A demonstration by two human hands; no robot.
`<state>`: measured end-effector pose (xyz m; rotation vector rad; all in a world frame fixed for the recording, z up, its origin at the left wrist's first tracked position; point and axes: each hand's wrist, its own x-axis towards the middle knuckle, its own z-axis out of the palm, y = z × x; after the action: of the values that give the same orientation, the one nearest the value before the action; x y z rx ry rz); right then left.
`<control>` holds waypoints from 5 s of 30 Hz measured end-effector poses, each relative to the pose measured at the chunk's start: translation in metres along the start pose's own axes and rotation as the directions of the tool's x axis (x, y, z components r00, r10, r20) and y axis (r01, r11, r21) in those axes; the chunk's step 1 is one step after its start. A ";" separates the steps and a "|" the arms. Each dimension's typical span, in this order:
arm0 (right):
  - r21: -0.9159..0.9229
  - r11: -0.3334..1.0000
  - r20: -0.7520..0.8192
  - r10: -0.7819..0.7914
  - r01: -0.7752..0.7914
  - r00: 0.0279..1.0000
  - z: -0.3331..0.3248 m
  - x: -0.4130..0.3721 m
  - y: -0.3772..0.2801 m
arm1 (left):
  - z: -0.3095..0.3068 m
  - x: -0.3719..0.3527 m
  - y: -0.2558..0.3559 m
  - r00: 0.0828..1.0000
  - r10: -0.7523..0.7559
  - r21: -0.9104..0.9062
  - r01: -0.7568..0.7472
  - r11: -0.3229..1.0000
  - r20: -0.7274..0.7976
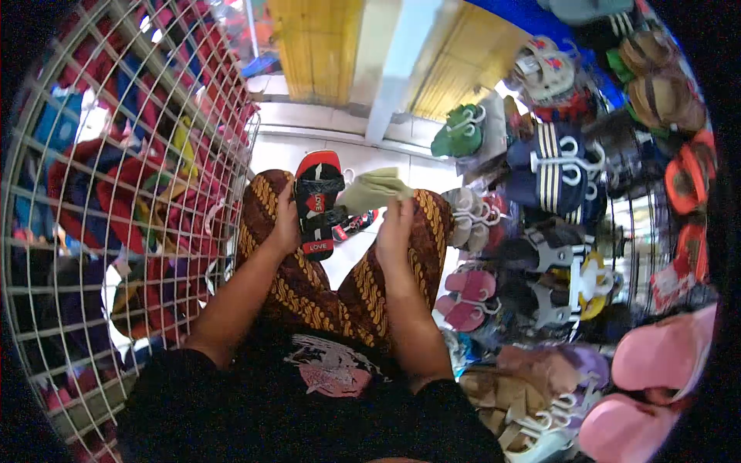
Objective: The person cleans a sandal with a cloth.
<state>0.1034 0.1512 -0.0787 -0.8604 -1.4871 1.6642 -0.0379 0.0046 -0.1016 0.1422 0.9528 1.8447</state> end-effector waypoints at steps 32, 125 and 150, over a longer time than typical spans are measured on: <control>-0.909 0.409 0.091 -0.003 0.084 0.996 -0.105 -0.097 -0.091 | 0.099 -0.042 -0.054 0.761 -0.627 0.952 0.041 0.304 0.167; -0.944 0.326 0.043 -0.051 0.058 0.998 -0.104 -0.112 -0.079 | 0.074 -0.018 -0.041 0.616 -0.682 0.899 -0.103 0.426 0.394; -0.913 0.407 0.069 0.175 -0.009 0.982 -0.107 -0.122 -0.115 | 0.063 -0.017 -0.038 0.595 -0.705 0.890 -0.035 0.455 0.384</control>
<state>0.2672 0.1070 0.0249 -1.4055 -2.5783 0.8352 0.0286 0.0317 -0.0784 1.1136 1.0684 0.5790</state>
